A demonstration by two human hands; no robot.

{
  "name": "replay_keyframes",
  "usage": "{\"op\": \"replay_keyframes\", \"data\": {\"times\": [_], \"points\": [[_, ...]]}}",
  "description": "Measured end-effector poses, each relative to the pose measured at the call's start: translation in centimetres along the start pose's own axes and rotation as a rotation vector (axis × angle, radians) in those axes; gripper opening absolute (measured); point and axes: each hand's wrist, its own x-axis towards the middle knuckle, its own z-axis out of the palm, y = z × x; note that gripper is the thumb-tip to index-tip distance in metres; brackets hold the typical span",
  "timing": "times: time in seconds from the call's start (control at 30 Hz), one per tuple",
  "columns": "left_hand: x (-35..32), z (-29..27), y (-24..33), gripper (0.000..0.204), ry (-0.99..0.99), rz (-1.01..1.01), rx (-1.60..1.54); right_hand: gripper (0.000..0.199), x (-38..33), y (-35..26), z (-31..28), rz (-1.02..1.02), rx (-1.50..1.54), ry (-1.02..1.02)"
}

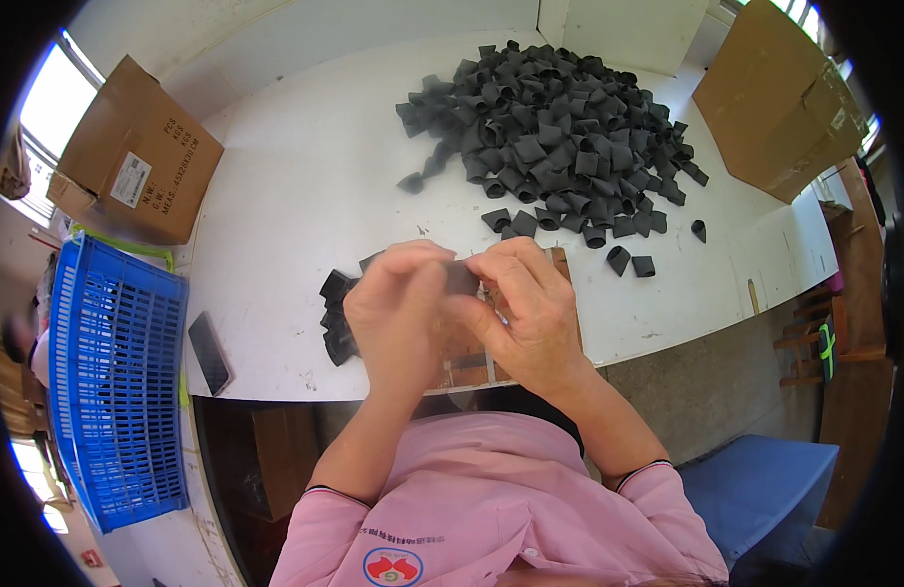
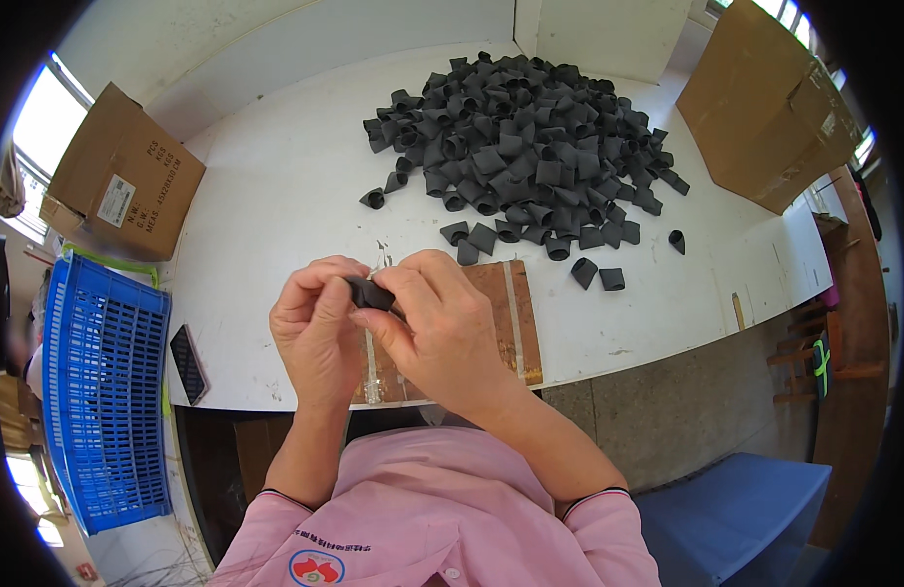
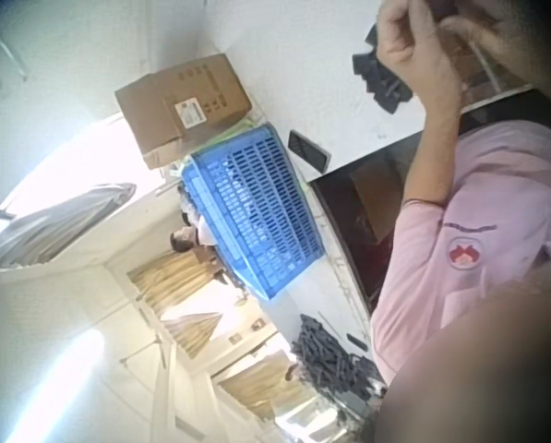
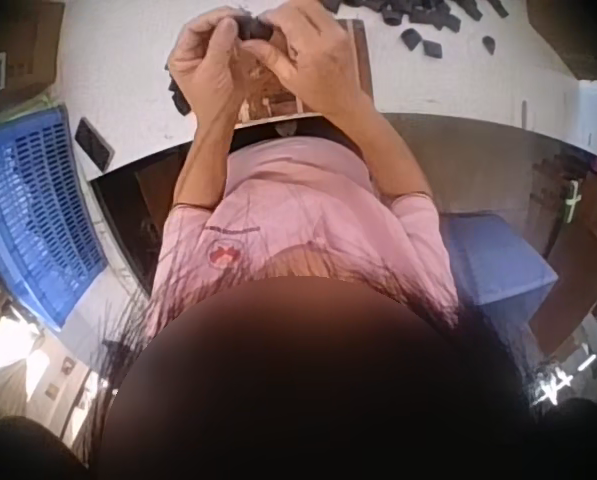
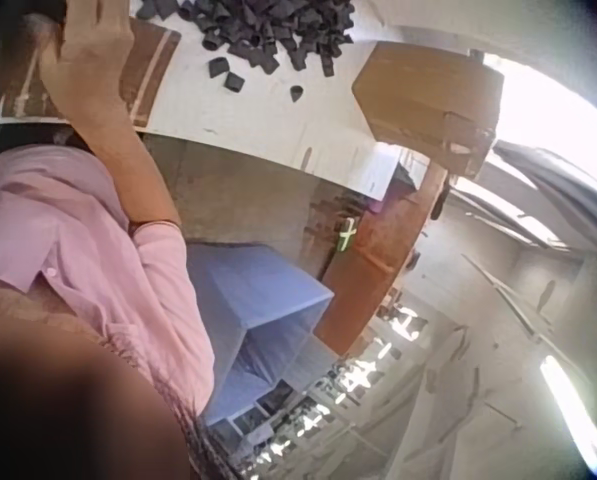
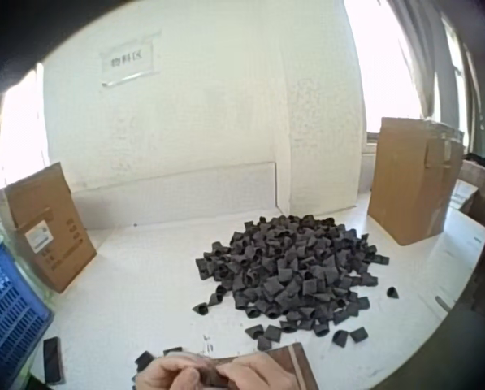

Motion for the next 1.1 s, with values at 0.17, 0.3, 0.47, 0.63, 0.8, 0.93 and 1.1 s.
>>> {"op": "replay_keyframes", "data": {"times": [0.17,0.3,0.47,0.63,0.8,0.93,1.1], "points": [[0.1,0.5,1.1,0.016,0.244,-0.062,-0.256,0.03,0.7,-0.2,0.2,-0.177,-0.167,0.045],[0.7,-0.1,1.1,0.017,-0.086,-0.011,0.16,0.032,0.3,0.1,0.1,-0.13,-0.145,-0.002],[0.5,-0.6,0.9,0.008,-0.023,-0.021,-0.002,0.033,0.2,0.3,0.8,-0.188,-0.162,0.071],[0.2,0.1,1.7,0.009,0.205,-0.151,-0.412,0.029,0.5,0.5,1.1,-0.344,-0.341,0.164],[-0.4,0.5,1.6,0.01,0.31,-0.174,-0.409,0.024,1.7,-0.4,0.5,-0.345,-0.326,0.14],[-0.4,1.0,1.5,0.007,0.306,-0.089,-0.271,0.019,1.5,-0.1,0.4,-0.347,-0.29,0.131],[0.3,1.6,1.9,0.004,0.175,0.036,-0.253,0.012,1.5,0.1,-1.1,-0.079,-0.018,0.097]]}}
